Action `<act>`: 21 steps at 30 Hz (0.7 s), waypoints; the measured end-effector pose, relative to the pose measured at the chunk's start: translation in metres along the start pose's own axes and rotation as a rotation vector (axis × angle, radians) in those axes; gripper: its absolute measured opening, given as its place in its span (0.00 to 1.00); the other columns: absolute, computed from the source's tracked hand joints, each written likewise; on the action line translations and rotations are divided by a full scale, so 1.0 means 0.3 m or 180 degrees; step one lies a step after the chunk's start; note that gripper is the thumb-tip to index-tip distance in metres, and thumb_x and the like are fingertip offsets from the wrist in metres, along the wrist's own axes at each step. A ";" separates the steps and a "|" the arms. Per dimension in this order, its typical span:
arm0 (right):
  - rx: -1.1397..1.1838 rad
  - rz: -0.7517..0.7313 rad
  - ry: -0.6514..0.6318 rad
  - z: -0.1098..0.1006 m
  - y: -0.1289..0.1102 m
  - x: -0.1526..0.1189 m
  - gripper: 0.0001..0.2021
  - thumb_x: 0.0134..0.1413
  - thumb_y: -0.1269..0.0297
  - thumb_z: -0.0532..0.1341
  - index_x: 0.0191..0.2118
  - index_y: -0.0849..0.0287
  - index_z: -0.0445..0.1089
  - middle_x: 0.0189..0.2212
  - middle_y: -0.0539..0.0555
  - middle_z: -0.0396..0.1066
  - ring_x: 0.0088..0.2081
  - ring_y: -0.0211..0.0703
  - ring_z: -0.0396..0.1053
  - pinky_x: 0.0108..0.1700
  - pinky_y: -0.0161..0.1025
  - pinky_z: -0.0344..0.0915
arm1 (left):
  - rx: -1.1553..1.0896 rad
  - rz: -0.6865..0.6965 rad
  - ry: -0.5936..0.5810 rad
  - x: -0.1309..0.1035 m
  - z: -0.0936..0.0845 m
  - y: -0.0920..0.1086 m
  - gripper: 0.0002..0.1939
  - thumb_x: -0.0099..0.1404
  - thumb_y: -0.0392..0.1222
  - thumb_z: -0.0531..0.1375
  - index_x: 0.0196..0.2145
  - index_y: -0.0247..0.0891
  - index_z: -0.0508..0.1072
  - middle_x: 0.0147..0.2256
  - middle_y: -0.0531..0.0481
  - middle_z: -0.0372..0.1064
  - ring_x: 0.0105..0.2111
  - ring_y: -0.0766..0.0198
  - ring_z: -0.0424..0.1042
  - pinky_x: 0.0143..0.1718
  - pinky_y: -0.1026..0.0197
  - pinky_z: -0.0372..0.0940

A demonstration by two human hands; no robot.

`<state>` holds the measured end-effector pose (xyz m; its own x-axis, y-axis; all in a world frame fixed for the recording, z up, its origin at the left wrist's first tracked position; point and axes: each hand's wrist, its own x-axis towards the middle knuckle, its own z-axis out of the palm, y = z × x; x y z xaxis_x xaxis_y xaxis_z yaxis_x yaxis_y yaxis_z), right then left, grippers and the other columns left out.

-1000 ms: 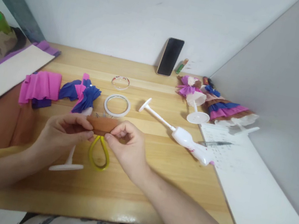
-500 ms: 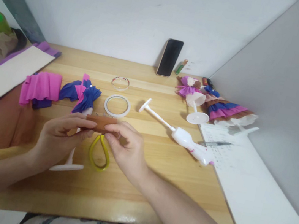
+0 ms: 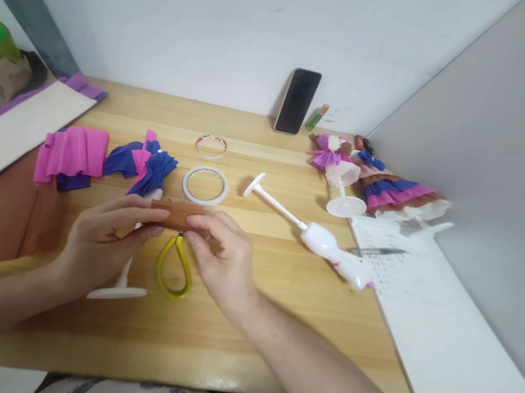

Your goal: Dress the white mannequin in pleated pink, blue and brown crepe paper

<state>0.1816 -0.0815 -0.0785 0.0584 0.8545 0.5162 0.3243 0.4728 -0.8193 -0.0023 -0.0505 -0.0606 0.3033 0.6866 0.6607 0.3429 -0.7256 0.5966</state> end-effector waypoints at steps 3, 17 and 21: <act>-0.0049 -0.0009 -0.0006 0.001 0.001 0.000 0.07 0.53 0.73 0.62 0.36 0.55 0.75 0.29 0.51 0.73 0.30 0.38 0.70 0.32 0.37 0.69 | -0.0033 0.0033 -0.0032 0.000 -0.001 -0.005 0.12 0.59 0.26 0.62 0.37 0.38 0.80 0.31 0.52 0.74 0.30 0.70 0.74 0.32 0.71 0.69; -0.0146 0.0050 0.0042 0.004 0.001 -0.004 0.08 0.52 0.73 0.63 0.36 0.54 0.76 0.30 0.51 0.74 0.31 0.39 0.71 0.33 0.38 0.70 | 0.0012 0.0062 0.0002 0.007 0.001 -0.005 0.13 0.59 0.26 0.62 0.38 0.39 0.80 0.31 0.52 0.73 0.31 0.70 0.73 0.32 0.71 0.69; -0.0092 -0.0014 0.0083 0.007 -0.003 -0.002 0.10 0.52 0.75 0.63 0.38 0.54 0.76 0.31 0.52 0.75 0.32 0.39 0.72 0.34 0.37 0.70 | 0.0046 0.0026 -0.0003 0.007 -0.003 -0.001 0.13 0.59 0.26 0.62 0.37 0.40 0.80 0.31 0.52 0.73 0.31 0.69 0.74 0.33 0.70 0.69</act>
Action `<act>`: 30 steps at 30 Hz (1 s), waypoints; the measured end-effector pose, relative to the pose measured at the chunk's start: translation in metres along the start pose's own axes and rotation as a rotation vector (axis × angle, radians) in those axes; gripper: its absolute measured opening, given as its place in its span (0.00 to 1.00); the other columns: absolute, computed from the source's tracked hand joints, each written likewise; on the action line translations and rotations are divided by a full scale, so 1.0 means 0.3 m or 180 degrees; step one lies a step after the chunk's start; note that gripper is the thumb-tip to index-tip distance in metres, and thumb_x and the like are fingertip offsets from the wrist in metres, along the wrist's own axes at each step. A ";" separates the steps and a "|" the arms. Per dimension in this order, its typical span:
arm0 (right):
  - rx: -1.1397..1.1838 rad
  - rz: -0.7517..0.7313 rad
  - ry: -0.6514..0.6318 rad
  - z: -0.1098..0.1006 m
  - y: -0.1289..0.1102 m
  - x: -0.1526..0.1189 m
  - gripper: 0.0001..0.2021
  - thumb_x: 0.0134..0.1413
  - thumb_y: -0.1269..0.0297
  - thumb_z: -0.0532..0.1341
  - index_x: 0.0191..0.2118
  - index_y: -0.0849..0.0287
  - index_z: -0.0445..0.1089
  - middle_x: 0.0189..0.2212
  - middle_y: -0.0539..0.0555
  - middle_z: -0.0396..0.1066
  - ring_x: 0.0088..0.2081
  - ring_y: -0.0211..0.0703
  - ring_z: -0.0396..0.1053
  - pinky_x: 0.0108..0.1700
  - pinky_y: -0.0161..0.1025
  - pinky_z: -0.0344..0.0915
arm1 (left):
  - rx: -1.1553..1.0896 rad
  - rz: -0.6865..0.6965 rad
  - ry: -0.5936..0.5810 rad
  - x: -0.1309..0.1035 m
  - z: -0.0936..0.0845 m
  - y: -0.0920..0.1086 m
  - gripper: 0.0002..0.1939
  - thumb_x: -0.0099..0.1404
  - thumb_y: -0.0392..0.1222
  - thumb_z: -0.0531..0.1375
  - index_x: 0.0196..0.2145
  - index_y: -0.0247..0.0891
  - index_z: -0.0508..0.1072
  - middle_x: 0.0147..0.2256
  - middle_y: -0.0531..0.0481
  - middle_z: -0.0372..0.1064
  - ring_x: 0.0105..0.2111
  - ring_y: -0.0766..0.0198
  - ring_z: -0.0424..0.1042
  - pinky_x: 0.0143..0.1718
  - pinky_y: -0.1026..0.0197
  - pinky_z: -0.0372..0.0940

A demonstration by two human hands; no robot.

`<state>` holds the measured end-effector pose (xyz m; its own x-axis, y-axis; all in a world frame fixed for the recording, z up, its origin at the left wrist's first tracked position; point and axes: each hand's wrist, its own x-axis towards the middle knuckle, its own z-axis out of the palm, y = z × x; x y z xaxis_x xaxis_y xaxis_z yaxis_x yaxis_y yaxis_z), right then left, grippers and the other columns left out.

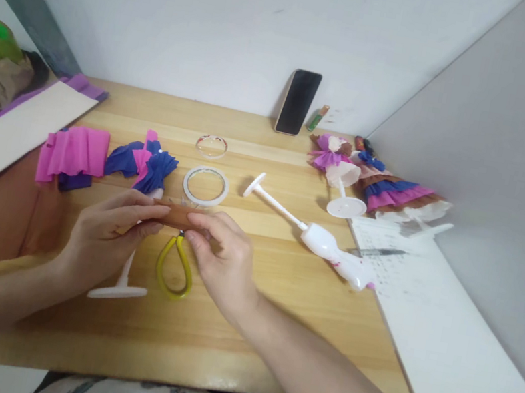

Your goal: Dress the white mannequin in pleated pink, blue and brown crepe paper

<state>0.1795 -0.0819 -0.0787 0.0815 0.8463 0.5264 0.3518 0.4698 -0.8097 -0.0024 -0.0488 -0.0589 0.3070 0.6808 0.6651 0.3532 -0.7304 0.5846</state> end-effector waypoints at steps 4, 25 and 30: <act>-0.0016 -0.0008 0.0006 -0.001 -0.004 0.003 0.10 0.52 0.76 0.63 0.38 0.55 0.76 0.31 0.51 0.75 0.31 0.38 0.71 0.33 0.37 0.70 | 0.0038 -0.0007 -0.0041 0.003 -0.003 0.005 0.11 0.60 0.26 0.62 0.35 0.40 0.80 0.32 0.52 0.74 0.31 0.69 0.74 0.33 0.70 0.69; 0.0438 0.0851 0.0032 0.006 0.003 -0.001 0.01 0.49 0.67 0.64 0.28 0.57 0.72 0.25 0.51 0.72 0.26 0.38 0.68 0.30 0.36 0.67 | -0.0441 -0.0899 0.0057 0.004 0.000 0.008 0.05 0.56 0.30 0.64 0.28 0.39 0.78 0.28 0.52 0.76 0.29 0.67 0.75 0.32 0.66 0.70; 0.0811 0.0937 0.0077 0.006 0.006 0.011 0.03 0.44 0.69 0.66 0.25 0.57 0.71 0.28 0.51 0.72 0.29 0.38 0.68 0.33 0.38 0.67 | -0.1088 -0.1755 0.0114 -0.005 0.010 0.006 0.02 0.52 0.34 0.67 0.26 0.38 0.79 0.26 0.51 0.77 0.27 0.66 0.75 0.32 0.64 0.72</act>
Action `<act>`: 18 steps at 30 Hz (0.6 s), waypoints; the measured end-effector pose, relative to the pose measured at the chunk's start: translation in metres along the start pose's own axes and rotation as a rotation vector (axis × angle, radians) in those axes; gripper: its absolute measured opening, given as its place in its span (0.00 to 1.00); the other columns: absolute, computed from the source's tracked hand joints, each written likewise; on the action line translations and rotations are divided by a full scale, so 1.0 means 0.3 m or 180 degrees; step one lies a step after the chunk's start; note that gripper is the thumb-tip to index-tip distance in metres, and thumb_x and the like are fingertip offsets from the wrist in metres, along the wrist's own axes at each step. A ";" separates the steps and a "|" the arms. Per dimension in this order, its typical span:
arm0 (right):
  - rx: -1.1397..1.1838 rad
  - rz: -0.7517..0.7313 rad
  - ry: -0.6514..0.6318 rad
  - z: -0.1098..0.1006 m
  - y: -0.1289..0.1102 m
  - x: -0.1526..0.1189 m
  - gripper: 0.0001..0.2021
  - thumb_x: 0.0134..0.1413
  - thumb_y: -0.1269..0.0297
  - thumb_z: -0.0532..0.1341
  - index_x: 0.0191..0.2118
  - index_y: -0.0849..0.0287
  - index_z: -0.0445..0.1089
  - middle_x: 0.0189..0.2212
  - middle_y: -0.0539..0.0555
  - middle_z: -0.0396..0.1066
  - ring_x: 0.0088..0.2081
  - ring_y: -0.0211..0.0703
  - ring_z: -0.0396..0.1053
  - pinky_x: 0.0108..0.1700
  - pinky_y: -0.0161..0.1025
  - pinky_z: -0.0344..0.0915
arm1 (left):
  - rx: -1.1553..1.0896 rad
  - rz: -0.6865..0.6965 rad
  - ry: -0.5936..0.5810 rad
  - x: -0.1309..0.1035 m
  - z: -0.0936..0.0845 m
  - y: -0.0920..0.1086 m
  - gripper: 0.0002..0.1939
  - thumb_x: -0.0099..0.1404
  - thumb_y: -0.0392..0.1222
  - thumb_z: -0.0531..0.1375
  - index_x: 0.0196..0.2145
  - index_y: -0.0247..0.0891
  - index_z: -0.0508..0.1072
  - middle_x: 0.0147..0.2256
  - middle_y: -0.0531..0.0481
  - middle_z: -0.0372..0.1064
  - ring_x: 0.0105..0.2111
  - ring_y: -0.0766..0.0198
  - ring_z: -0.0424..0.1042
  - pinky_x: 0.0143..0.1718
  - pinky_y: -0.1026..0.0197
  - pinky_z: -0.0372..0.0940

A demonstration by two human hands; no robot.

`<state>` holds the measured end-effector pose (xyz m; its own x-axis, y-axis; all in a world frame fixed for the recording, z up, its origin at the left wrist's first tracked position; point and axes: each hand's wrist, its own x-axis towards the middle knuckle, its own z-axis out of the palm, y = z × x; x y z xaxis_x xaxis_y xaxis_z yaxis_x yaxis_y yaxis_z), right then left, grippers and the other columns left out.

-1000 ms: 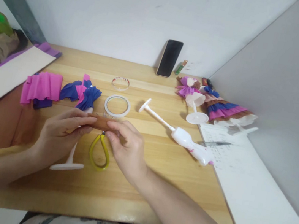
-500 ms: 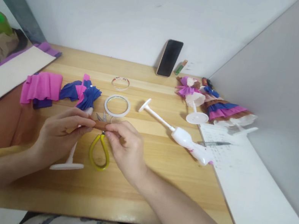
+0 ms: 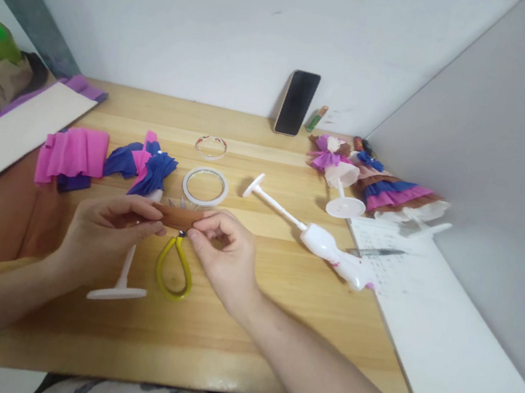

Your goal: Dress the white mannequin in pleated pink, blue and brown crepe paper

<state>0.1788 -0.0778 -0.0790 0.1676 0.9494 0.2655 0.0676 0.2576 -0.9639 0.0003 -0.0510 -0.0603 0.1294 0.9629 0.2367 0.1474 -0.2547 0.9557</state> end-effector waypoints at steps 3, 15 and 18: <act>-0.0001 -0.0014 -0.0023 -0.002 -0.007 0.002 0.04 0.43 0.69 0.66 0.24 0.57 0.71 0.26 0.50 0.70 0.29 0.37 0.67 0.33 0.37 0.67 | -0.0166 -0.0184 0.0057 0.001 0.004 0.005 0.02 0.49 0.34 0.68 0.24 0.37 0.79 0.26 0.50 0.77 0.27 0.65 0.75 0.31 0.63 0.72; 0.0018 0.0162 -0.0025 -0.002 -0.028 -0.004 0.05 0.43 0.69 0.66 0.24 0.57 0.69 0.21 0.48 0.69 0.24 0.35 0.65 0.29 0.35 0.64 | -0.0318 -0.0242 0.0025 -0.007 0.008 0.027 0.07 0.48 0.31 0.68 0.28 0.38 0.80 0.24 0.53 0.76 0.23 0.69 0.73 0.26 0.68 0.70; 0.0076 0.0165 -0.0004 -0.001 -0.023 -0.007 0.05 0.43 0.68 0.66 0.27 0.57 0.69 0.21 0.47 0.68 0.23 0.35 0.65 0.27 0.34 0.63 | -0.0278 -0.0215 0.0020 -0.009 0.006 0.024 0.15 0.49 0.31 0.68 0.37 0.40 0.81 0.28 0.52 0.78 0.26 0.67 0.74 0.28 0.67 0.72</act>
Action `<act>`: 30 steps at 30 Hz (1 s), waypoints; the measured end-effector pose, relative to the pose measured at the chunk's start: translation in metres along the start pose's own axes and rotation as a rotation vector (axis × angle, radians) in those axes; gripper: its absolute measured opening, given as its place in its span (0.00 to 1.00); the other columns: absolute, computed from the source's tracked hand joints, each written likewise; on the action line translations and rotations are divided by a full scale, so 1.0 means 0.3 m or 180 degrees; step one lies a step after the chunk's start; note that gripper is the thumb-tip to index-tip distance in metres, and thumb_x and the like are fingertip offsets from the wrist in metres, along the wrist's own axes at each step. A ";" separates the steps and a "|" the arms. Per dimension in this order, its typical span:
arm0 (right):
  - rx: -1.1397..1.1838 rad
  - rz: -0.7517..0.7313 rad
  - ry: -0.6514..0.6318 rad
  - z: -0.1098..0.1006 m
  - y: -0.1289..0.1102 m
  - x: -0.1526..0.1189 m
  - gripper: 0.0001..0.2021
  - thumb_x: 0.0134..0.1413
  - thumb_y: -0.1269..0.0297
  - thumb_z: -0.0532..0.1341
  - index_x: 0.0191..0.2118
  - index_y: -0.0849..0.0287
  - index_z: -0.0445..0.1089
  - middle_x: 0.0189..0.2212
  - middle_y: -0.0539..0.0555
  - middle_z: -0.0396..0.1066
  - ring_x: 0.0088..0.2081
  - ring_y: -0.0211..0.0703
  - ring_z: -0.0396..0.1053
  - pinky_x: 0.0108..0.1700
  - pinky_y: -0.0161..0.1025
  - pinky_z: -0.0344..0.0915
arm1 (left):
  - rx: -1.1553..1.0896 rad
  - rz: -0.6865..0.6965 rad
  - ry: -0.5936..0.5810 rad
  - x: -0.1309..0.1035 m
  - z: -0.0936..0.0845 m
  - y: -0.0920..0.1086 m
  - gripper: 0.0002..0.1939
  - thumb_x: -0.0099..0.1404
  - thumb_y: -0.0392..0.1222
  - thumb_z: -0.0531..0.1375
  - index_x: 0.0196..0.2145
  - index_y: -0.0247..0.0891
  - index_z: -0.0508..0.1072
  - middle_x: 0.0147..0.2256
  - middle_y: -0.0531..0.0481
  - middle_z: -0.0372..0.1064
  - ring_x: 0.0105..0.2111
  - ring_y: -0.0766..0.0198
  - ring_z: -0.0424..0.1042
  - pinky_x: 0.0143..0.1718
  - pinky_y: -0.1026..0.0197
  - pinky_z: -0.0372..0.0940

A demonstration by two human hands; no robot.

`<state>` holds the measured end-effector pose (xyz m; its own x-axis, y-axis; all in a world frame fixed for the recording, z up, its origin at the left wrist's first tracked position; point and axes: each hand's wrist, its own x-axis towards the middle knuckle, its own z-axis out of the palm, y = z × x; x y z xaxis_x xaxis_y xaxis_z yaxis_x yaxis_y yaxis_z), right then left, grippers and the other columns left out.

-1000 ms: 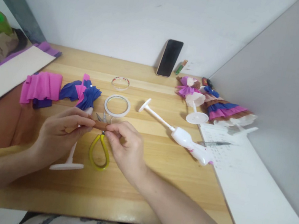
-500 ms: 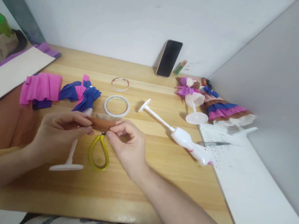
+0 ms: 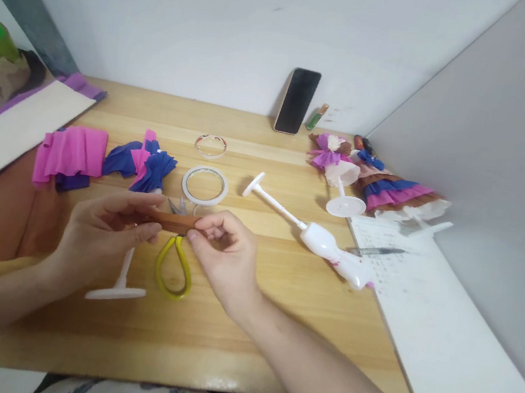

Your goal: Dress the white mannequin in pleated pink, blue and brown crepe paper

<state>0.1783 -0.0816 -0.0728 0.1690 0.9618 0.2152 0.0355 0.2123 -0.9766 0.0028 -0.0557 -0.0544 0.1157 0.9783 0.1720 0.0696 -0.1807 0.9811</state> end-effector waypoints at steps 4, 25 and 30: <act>-0.0154 -0.0219 -0.0016 0.002 0.011 -0.003 0.06 0.45 0.69 0.64 0.33 0.55 0.71 0.23 0.46 0.68 0.25 0.36 0.65 0.30 0.36 0.65 | 0.0279 0.0238 -0.0064 0.001 -0.006 -0.008 0.17 0.52 0.31 0.66 0.41 0.42 0.81 0.30 0.52 0.79 0.28 0.68 0.74 0.31 0.67 0.72; -0.0304 -0.0583 -0.0219 -0.008 0.031 -0.005 0.07 0.51 0.72 0.62 0.36 0.55 0.75 0.28 0.50 0.71 0.29 0.37 0.66 0.31 0.36 0.64 | 0.0406 0.0197 -0.0288 0.003 -0.014 -0.011 0.11 0.56 0.33 0.64 0.26 0.39 0.64 0.28 0.56 0.70 0.27 0.70 0.70 0.30 0.66 0.67; -0.0315 -0.0656 -0.0251 -0.013 0.033 -0.006 0.08 0.52 0.73 0.62 0.37 0.55 0.75 0.28 0.50 0.70 0.30 0.37 0.67 0.32 0.37 0.65 | 0.0391 0.0242 -0.0462 0.003 -0.014 -0.019 0.13 0.56 0.34 0.66 0.40 0.39 0.71 0.37 0.52 0.74 0.33 0.67 0.75 0.36 0.63 0.71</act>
<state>0.1822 -0.0818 -0.0829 0.0709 0.9113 0.4057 0.1583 0.3913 -0.9066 -0.0015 -0.0532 -0.0594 0.2662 0.9381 0.2217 0.1746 -0.2732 0.9460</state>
